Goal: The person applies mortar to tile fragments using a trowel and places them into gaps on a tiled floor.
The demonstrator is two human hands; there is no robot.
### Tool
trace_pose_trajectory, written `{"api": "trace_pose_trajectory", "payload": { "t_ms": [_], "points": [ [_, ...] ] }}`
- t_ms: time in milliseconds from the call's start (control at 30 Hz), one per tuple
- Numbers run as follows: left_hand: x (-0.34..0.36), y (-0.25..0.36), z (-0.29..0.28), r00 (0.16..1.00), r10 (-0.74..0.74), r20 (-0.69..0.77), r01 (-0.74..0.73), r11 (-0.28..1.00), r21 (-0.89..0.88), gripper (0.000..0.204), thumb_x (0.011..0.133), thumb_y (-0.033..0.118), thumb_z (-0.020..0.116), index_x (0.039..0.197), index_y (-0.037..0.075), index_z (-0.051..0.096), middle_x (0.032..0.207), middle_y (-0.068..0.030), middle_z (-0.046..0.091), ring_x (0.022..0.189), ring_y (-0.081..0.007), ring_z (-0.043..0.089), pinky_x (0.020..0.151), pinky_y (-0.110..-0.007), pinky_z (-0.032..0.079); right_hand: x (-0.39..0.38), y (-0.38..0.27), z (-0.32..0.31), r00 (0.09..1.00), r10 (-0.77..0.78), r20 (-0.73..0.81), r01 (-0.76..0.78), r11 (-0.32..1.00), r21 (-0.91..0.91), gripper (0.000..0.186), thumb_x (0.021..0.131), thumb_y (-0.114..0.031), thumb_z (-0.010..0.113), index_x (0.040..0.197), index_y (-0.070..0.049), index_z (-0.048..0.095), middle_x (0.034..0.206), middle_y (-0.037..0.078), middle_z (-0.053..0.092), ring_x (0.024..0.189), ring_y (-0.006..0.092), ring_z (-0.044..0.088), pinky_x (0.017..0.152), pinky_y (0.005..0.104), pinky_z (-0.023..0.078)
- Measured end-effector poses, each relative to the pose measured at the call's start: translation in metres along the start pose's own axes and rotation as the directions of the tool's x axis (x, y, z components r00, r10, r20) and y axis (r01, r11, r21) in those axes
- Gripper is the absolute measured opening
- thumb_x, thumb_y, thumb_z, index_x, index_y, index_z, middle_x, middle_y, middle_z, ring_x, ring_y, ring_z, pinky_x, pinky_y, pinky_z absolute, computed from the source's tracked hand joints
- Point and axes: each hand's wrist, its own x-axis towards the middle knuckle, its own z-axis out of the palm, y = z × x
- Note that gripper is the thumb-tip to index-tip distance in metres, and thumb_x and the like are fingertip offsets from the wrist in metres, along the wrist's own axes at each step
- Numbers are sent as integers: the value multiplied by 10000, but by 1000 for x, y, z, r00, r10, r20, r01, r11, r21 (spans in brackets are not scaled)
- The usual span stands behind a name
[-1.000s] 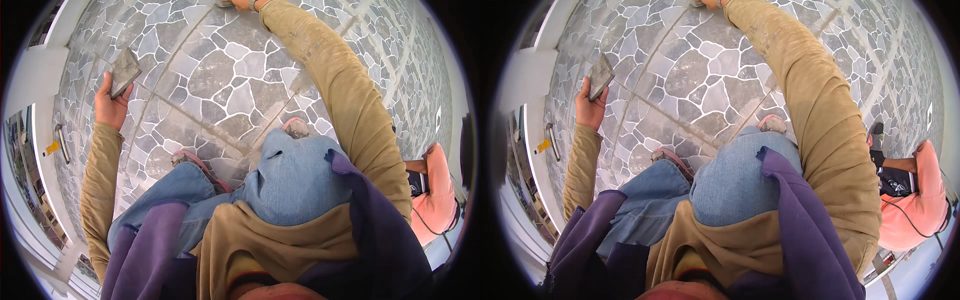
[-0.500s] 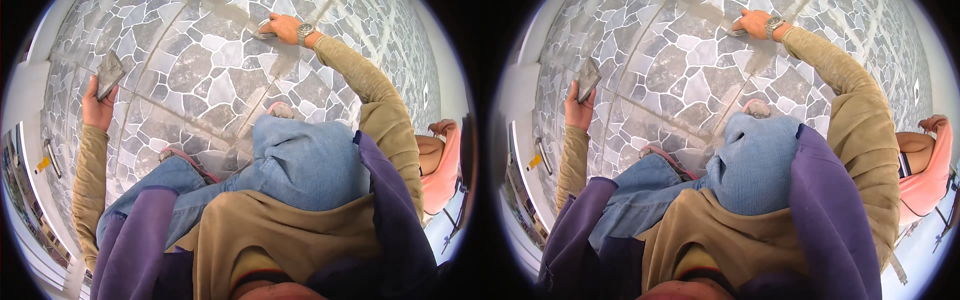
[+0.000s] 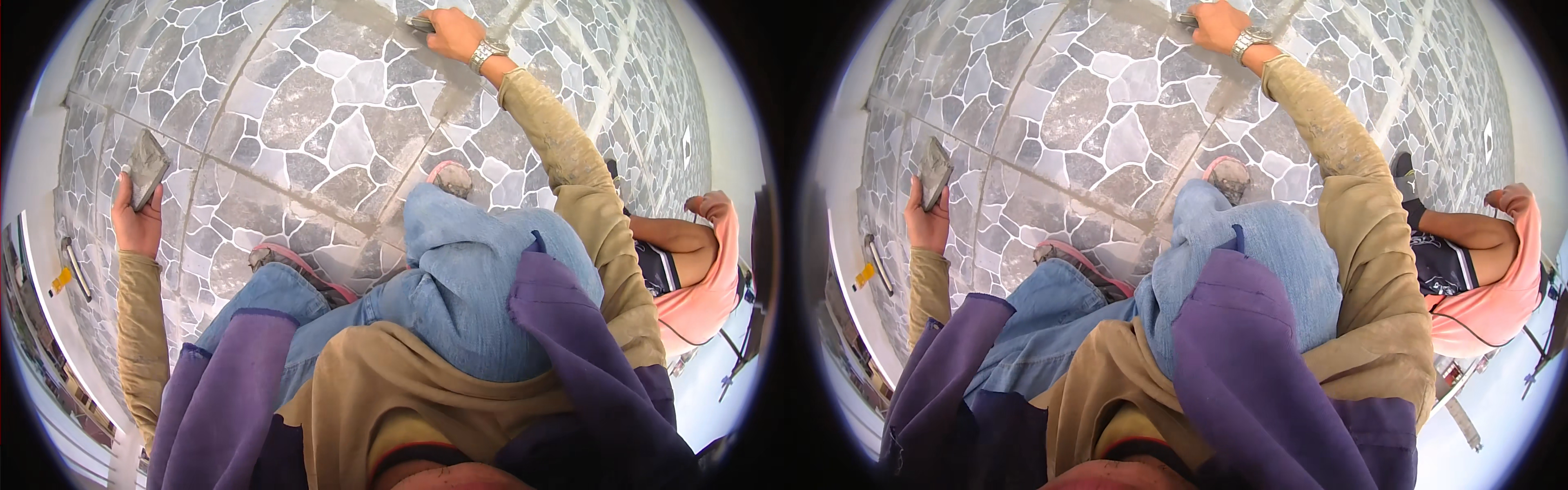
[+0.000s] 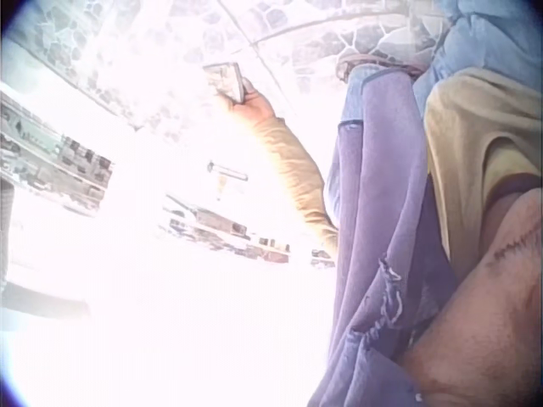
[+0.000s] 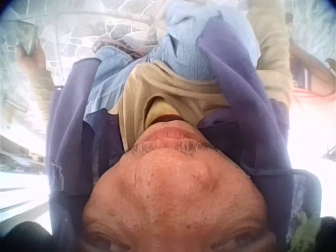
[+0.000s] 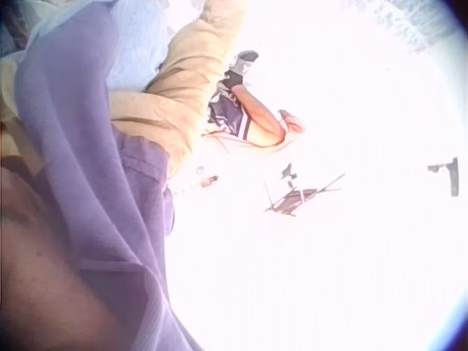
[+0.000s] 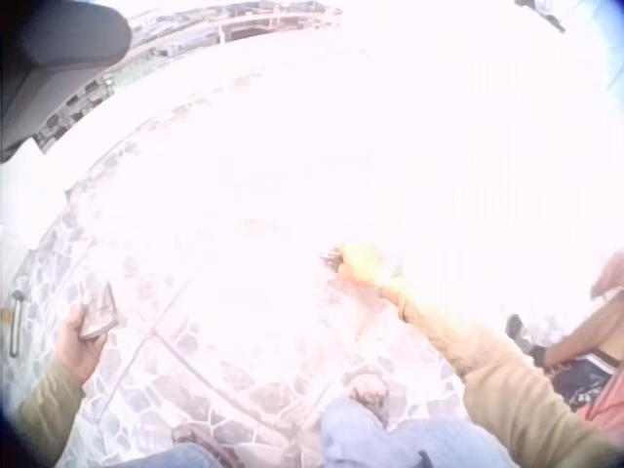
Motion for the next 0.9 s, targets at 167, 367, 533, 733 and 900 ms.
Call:
{"api": "trace_pose_trajectory", "payload": {
  "t_ms": [167,367,533,733,900],
  "points": [
    [21,-6,29,997,-35,65,34,999,8,334,1058,286,527,1237,12,596,1207,-101,680,1039,-201,704,817,-315,634,17,5,86,933,-176,-314,42,919,-392,341,829,-172,596,1138,-93,716,1046,153,704,989,359,661,846,460,557],
    [13,-2,47,993,-12,114,12,1000,1,350,1059,296,520,1240,5,591,1189,-108,687,1018,-204,711,809,-313,634,27,-67,77,974,-201,-108,155,930,-332,328,786,-85,608,1102,-103,693,1043,82,667,1005,332,607,772,479,582],
    [28,-6,75,994,-13,111,11,1000,15,347,1063,297,508,1234,6,588,1185,-117,688,1019,-212,712,797,-311,640,118,-31,14,932,-297,-206,242,937,-253,395,799,-78,626,1181,-144,702,1117,58,692,1074,314,608,845,439,560],
    [26,-23,102,969,-113,218,106,993,43,352,1066,305,500,1240,9,582,1183,-117,689,1017,-209,710,804,-320,637,146,-2,10,927,-364,-89,334,911,-244,335,862,-165,609,1178,-124,711,1139,106,700,1071,344,631,888,446,539],
    [16,-30,98,971,-138,193,127,990,68,356,1066,313,501,1255,20,576,1193,-113,683,1020,-210,708,800,-320,637,76,22,7,919,-378,108,393,897,-201,317,914,-238,596,1175,-108,719,1158,147,706,1069,368,651,925,452,522]
  ]
}}
